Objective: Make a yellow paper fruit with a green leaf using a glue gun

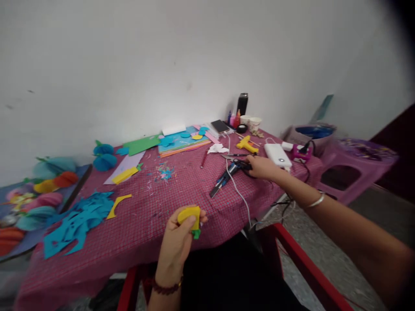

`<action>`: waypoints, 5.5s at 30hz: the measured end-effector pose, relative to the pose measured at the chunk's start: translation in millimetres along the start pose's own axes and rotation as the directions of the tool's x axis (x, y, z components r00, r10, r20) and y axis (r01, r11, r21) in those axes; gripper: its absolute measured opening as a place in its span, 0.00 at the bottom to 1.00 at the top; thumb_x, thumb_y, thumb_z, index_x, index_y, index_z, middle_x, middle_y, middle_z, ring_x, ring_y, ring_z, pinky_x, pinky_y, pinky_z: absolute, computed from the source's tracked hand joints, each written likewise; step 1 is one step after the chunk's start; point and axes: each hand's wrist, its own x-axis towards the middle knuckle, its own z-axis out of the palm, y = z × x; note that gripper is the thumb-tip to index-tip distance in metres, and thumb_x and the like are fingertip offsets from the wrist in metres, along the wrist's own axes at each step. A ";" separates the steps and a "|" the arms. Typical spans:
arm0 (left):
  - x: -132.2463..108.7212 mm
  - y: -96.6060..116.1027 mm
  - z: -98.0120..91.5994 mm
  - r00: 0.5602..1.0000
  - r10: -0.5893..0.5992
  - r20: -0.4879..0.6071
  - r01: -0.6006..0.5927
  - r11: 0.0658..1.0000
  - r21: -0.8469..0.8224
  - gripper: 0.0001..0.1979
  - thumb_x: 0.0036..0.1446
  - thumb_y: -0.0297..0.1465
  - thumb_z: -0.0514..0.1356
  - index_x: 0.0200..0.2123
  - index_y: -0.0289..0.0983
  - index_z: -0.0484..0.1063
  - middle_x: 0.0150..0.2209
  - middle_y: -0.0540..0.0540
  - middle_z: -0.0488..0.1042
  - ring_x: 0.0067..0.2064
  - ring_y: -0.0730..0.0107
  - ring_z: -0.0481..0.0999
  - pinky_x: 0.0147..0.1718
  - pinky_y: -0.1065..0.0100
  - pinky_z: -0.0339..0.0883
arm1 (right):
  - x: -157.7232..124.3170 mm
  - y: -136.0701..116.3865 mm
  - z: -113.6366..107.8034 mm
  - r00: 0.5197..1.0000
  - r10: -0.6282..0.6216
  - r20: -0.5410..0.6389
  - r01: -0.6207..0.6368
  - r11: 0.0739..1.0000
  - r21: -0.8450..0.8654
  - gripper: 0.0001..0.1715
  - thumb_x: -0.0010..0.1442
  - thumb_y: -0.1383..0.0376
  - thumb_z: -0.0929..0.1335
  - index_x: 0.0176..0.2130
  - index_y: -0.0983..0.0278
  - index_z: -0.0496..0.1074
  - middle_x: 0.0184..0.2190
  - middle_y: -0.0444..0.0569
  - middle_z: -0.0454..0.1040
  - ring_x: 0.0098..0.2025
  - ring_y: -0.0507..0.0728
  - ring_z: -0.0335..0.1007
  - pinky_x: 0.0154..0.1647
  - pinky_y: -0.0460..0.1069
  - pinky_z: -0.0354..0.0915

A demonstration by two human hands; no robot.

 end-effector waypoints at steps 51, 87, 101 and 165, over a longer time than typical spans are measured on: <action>-10.3 -4.2 2.9 0.956 0.240 0.169 -0.274 0.937 0.219 0.07 0.44 0.21 0.69 0.21 0.37 0.76 0.26 0.52 0.73 0.28 0.75 0.72 0.26 0.74 0.65 | -155.2 -76.6 -31.0 0.726 -0.685 -0.059 0.525 0.496 0.692 0.44 0.52 0.62 0.76 0.64 0.52 0.61 0.43 0.47 0.68 0.42 0.56 0.68 0.43 0.49 0.63; -28.1 -13.5 12.7 0.948 0.262 0.183 -0.317 0.843 0.436 0.07 0.52 0.25 0.66 0.22 0.35 0.74 0.27 0.50 0.73 0.27 0.75 0.72 0.23 0.75 0.65 | -170.4 -67.7 -31.4 0.773 -0.633 -0.043 0.505 0.573 0.645 0.42 0.54 0.58 0.74 0.65 0.55 0.61 0.50 0.53 0.73 0.48 0.61 0.73 0.46 0.53 0.69; -29.5 -8.9 16.5 0.984 0.154 0.091 -0.178 0.894 0.411 0.03 0.50 0.25 0.66 0.25 0.37 0.78 0.24 0.50 0.76 0.21 0.74 0.74 0.17 0.75 0.67 | -166.9 -62.0 -23.0 0.745 -0.659 -0.101 0.536 0.502 0.679 0.38 0.58 0.63 0.72 0.65 0.59 0.62 0.43 0.52 0.73 0.41 0.55 0.73 0.43 0.48 0.66; -31.1 16.8 9.5 0.978 -0.174 0.113 0.117 0.911 0.396 0.05 0.55 0.31 0.63 0.35 0.40 0.70 0.28 0.53 0.74 0.25 0.78 0.70 0.23 0.78 0.62 | -167.0 -35.3 -22.9 0.830 -0.558 -0.032 0.455 0.642 0.617 0.41 0.56 0.61 0.73 0.65 0.52 0.60 0.47 0.50 0.72 0.47 0.58 0.72 0.47 0.51 0.68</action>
